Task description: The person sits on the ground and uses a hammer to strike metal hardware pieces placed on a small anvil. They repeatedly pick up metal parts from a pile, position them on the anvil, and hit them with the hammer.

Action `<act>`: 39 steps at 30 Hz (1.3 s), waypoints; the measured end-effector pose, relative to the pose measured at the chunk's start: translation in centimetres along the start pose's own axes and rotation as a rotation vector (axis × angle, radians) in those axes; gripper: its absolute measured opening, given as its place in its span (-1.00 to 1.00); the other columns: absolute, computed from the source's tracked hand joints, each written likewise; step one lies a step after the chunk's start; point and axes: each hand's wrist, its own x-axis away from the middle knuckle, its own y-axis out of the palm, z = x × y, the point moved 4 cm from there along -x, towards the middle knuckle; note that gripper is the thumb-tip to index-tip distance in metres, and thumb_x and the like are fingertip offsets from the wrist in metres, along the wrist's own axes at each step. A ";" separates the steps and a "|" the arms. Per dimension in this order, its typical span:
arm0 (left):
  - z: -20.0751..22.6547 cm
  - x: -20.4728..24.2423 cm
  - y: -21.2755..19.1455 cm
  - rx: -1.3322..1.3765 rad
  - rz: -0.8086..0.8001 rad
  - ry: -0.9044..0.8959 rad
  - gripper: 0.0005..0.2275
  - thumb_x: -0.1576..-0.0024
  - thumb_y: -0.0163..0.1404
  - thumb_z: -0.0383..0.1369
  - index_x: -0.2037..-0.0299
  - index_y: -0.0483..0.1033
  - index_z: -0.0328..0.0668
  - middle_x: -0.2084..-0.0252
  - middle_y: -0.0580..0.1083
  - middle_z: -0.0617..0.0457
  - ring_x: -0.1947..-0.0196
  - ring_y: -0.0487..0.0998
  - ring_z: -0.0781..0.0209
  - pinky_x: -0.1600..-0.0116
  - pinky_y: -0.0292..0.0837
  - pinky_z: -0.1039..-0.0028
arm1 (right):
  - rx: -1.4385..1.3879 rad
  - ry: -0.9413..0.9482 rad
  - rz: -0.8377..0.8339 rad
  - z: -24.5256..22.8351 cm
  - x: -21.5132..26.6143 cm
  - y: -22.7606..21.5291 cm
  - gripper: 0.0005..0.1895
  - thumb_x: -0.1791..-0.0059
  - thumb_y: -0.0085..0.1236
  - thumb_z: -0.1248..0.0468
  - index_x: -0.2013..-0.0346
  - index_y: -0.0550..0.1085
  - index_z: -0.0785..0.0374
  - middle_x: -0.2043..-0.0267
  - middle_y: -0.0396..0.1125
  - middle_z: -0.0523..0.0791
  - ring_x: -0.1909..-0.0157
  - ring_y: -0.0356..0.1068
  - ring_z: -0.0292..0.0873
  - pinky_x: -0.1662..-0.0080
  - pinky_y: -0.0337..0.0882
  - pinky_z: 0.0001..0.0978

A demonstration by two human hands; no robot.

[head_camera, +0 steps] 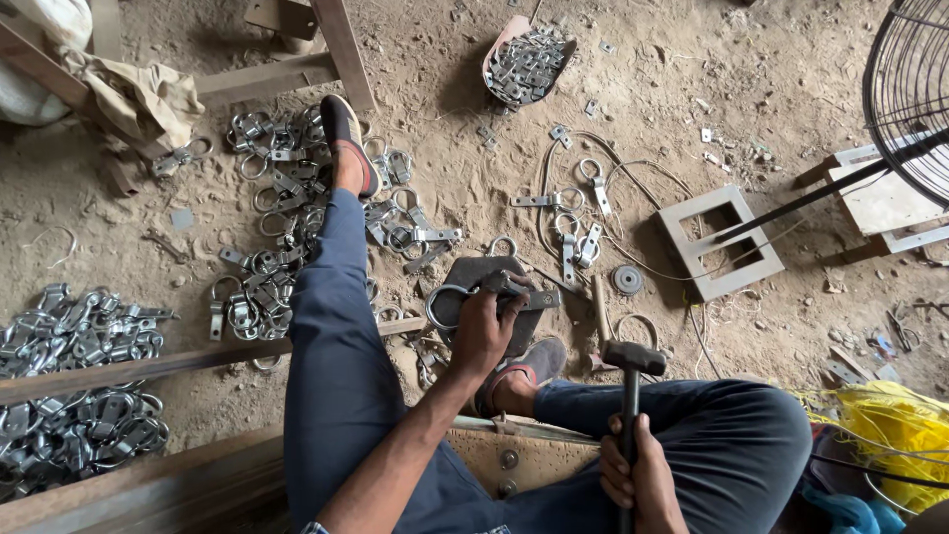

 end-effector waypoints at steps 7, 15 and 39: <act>-0.5 -0.3 0.4 -0.014 -0.014 -0.077 -0.79 -0.31 0.00 -0.28 0.02 0.47 -0.28 0.16 0.62 -0.09 0.15 0.70 0.02 0.08 0.57 0.28 | 0.073 0.017 0.093 -0.5 0.7 1.5 -0.48 -0.14 -0.42 -0.18 0.21 0.25 0.21 0.71 -0.09 -0.20 0.79 -0.20 -0.32 0.75 -0.11 -0.46; -0.9 -0.6 2.1 -0.102 -0.035 -0.046 -0.79 -0.33 -0.01 -0.27 0.04 0.43 -0.29 0.29 0.55 -0.10 0.35 0.62 0.05 0.28 0.52 0.27 | 0.119 0.051 0.125 -0.7 0.8 1.6 -0.46 -0.14 -0.43 -0.20 0.20 0.26 0.22 0.71 -0.09 -0.20 0.79 -0.20 -0.33 0.74 -0.11 -0.47; -0.1 -0.6 2.9 -0.146 -0.083 0.058 -0.74 -0.19 0.07 -0.37 -0.05 0.48 -0.26 0.29 0.48 -0.23 0.31 0.54 -0.23 0.26 0.43 0.07 | 1.430 -0.336 0.316 -12.9 3.4 11.4 -0.55 -0.21 -0.17 0.02 0.29 0.47 0.31 0.48 0.34 0.09 0.37 0.39 0.08 0.22 0.44 0.00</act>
